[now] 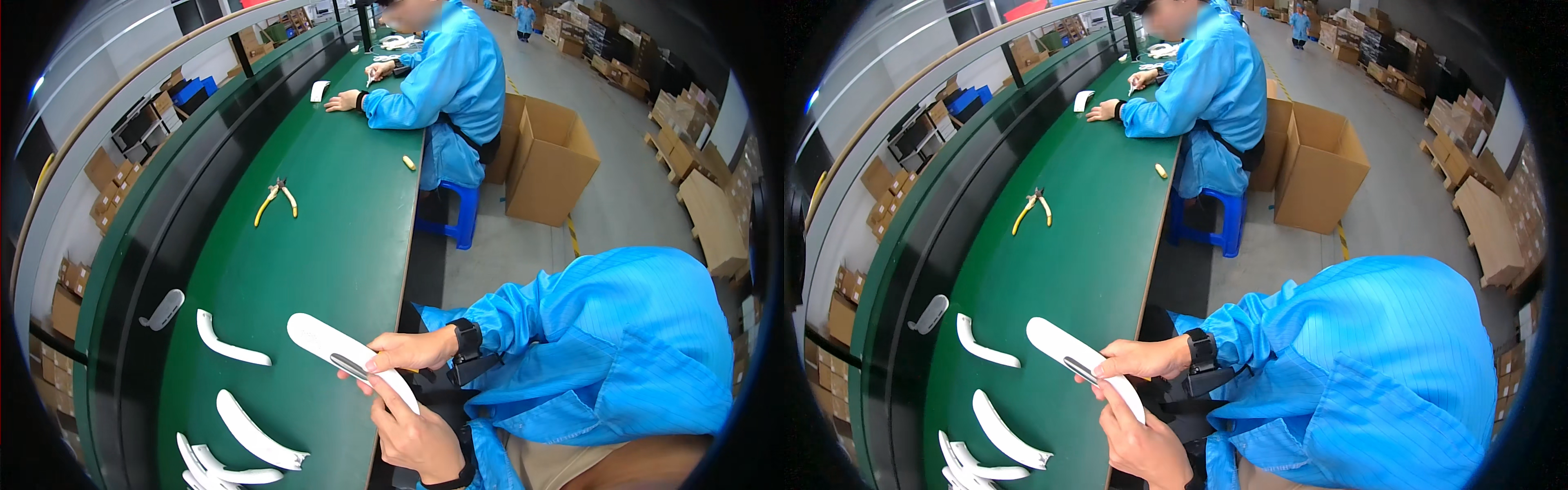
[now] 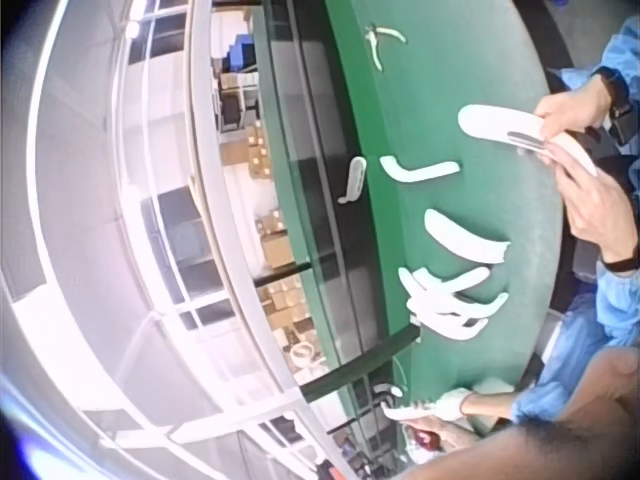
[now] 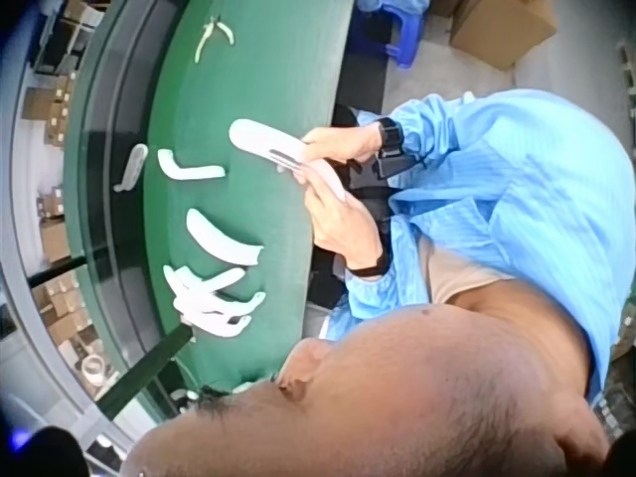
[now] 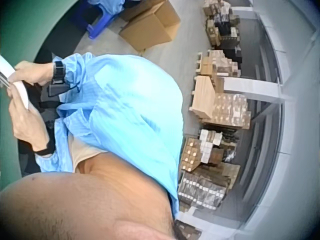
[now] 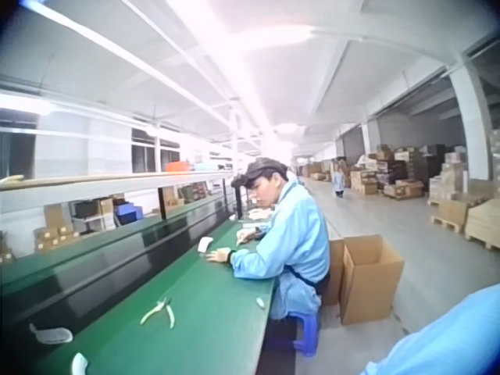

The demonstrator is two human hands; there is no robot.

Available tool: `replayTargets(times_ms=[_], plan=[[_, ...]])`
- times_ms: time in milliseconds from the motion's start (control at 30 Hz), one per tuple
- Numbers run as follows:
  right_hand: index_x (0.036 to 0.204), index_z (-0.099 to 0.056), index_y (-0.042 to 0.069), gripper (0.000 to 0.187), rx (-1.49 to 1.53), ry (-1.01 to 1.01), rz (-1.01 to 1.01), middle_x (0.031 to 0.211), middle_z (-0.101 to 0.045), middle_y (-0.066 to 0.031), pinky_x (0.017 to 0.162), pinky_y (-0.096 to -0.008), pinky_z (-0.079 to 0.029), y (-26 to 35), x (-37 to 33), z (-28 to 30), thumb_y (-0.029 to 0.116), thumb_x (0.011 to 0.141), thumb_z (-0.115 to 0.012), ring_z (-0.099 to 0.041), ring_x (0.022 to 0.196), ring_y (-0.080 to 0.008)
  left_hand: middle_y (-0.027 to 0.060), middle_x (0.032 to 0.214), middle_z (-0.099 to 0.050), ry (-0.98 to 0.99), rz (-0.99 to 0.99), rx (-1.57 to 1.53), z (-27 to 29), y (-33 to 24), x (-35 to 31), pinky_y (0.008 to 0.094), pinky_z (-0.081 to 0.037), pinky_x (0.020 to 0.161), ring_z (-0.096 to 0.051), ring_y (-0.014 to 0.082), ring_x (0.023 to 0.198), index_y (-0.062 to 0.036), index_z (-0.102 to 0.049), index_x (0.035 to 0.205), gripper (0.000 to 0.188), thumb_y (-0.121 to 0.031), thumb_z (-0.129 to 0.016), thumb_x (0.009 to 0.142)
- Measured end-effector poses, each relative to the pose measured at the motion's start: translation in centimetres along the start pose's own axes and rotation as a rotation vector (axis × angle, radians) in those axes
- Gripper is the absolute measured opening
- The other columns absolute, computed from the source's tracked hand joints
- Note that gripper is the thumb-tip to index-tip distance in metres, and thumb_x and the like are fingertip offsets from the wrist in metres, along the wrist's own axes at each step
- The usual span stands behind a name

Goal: Using a knife or deburring tool to remove excess material from plastic parts.

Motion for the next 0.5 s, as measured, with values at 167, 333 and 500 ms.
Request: replayTargets(times_ms=[167, 333, 500], plan=[[0.123, -0.056, 0.0, 0.05, -0.016, -0.116, -0.016, 0.101, -0.062, -0.0047, 0.086, -0.026, -0.045, 0.5, -0.1, 0.7, 0.042, 0.097, -0.054, -0.055, 0.095, -0.0109, 0.0161, 0.096, -0.058, 0.248, -0.027, -0.138, 2.2, -0.3, 2.4, 0.0391, -0.048, 0.06, -0.061, 0.0307, 0.07, -0.0005, -0.044, 0.136, 0.062, -0.018, -0.069, 0.082], [0.121, -0.059, 0.0, 0.054, -0.016, -0.059, -0.022, 0.1, -0.063, -0.0031, 0.083, -0.0264, -0.046, -0.7, 0.3, 1.4, 0.048, 0.096, -0.053, -0.055, 0.094, -0.0103, 0.0256, 0.106, -0.058, 0.424, -0.013, -0.236, 3.3, -0.1, 4.0, 0.052, -0.048, 0.075, -0.06, 0.046, 0.088, -0.0036, -0.022, 0.15, 0.089, -0.028, -0.072, 0.081], [0.116, -0.061, 0.002, 0.053, 0.17, -0.031, -0.102, 0.094, -0.063, -0.0011, 0.071, -0.0261, -0.048, 1.6, 0.6, 0.9, 0.05, 0.096, -0.052, -0.058, 0.083, -0.0096, 0.0221, 0.105, -0.058, 0.34, -0.116, -0.27, 3.7, -0.1, 4.7, 0.0488, -0.048, 0.073, -0.06, 0.0416, 0.084, -0.0017, -0.033, 0.145, 0.082, -0.027, -0.074, 0.079]])
Point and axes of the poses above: each hand's wrist, its own x-axis towards the middle knuckle, its own z-axis out of the back of the hand, y = z × x, the point moved 3 cm from there along x, towards the middle knuckle
